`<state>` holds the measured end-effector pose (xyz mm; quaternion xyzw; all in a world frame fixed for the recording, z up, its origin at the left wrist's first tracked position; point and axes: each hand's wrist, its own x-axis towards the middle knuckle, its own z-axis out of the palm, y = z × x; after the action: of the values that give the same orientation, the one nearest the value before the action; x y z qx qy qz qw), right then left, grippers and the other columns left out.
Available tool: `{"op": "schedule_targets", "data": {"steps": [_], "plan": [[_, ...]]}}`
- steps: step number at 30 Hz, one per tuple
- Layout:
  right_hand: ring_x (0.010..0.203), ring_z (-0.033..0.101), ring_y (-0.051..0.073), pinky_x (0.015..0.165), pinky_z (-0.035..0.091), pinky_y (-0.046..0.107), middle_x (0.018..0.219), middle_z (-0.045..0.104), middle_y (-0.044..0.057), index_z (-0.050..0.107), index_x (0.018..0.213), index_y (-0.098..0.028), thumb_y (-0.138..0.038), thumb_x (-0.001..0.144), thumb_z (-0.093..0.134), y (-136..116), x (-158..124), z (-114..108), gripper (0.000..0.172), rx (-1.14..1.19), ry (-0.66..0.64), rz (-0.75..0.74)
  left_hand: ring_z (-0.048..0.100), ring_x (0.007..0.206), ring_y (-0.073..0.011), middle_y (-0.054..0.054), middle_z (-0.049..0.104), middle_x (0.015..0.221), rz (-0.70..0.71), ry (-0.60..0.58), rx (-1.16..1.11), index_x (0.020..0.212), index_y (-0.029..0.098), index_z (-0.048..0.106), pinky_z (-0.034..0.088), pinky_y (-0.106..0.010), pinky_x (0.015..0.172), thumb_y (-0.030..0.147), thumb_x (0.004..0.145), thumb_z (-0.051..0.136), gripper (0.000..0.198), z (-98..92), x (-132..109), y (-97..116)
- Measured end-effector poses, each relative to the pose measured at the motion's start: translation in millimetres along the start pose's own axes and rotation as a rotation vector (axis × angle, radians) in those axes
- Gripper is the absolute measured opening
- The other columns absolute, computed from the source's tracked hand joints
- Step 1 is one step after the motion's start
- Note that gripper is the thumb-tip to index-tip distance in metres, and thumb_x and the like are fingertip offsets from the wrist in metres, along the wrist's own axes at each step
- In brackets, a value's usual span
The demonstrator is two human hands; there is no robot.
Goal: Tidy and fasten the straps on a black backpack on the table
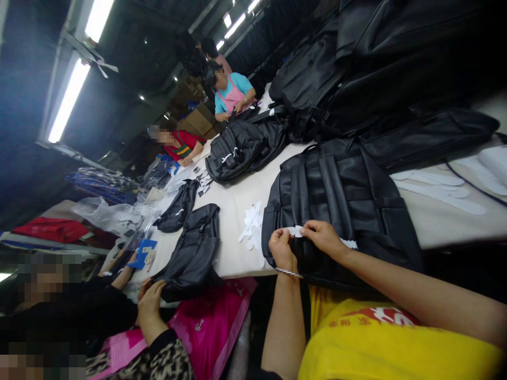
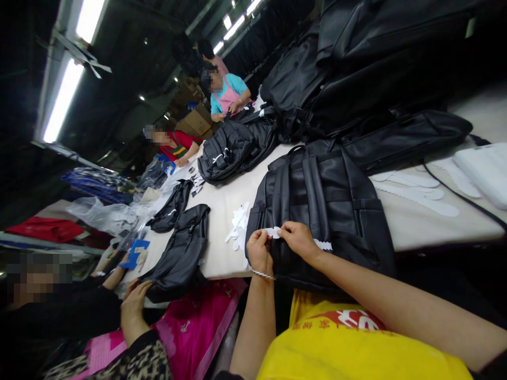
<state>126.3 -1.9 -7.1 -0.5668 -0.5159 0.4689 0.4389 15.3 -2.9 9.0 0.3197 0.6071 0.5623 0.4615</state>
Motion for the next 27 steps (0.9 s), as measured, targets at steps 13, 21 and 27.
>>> {"op": "schedule_targets", "data": {"steps": [13, 21, 27], "plan": [[0.051, 0.042, 0.010, 0.050, 0.029, 0.021, 0.050, 0.044, -0.004, 0.048, 0.054, -0.017, -0.037, 0.069, 0.047, 5.5, -2.6, 1.3, 0.025, -0.068, -0.013, -0.010, 0.043, 0.044, -0.0051, 0.004, 0.050, 0.051, 0.009, 0.095, 0.081, 0.063, 0.012, 0.054, 0.034, -0.020, 0.047, 0.024, 0.060, 0.056, 0.012, 2.7, 3.3, -3.7], [0.059, 0.047, 0.012, 0.057, 0.031, 0.023, 0.058, 0.051, 0.001, 0.048, 0.056, -0.017, -0.031, 0.073, 0.042, 0.9, -3.5, -3.1, 0.022, -0.299, -0.039, -0.232, 0.043, 0.040, -0.0072, 0.004, 0.047, 0.044, -0.008, 0.037, 0.276, 0.062, 0.014, 0.054, 0.036, -0.022, 0.047, 0.024, 0.061, 0.054, 0.010, -0.1, 11.8, 5.5], [0.056, 0.048, 0.011, 0.054, 0.032, 0.022, 0.056, 0.052, -0.001, 0.051, 0.058, -0.017, -0.035, 0.072, 0.043, 3.4, -1.1, -3.1, 0.024, -0.230, -0.058, -0.161, 0.045, 0.042, -0.0077, 0.003, 0.051, 0.050, 0.105, 0.029, 0.395, 0.063, 0.015, 0.054, 0.038, -0.023, 0.048, 0.028, 0.064, 0.053, 0.012, -2.7, 13.5, 1.4]]}}
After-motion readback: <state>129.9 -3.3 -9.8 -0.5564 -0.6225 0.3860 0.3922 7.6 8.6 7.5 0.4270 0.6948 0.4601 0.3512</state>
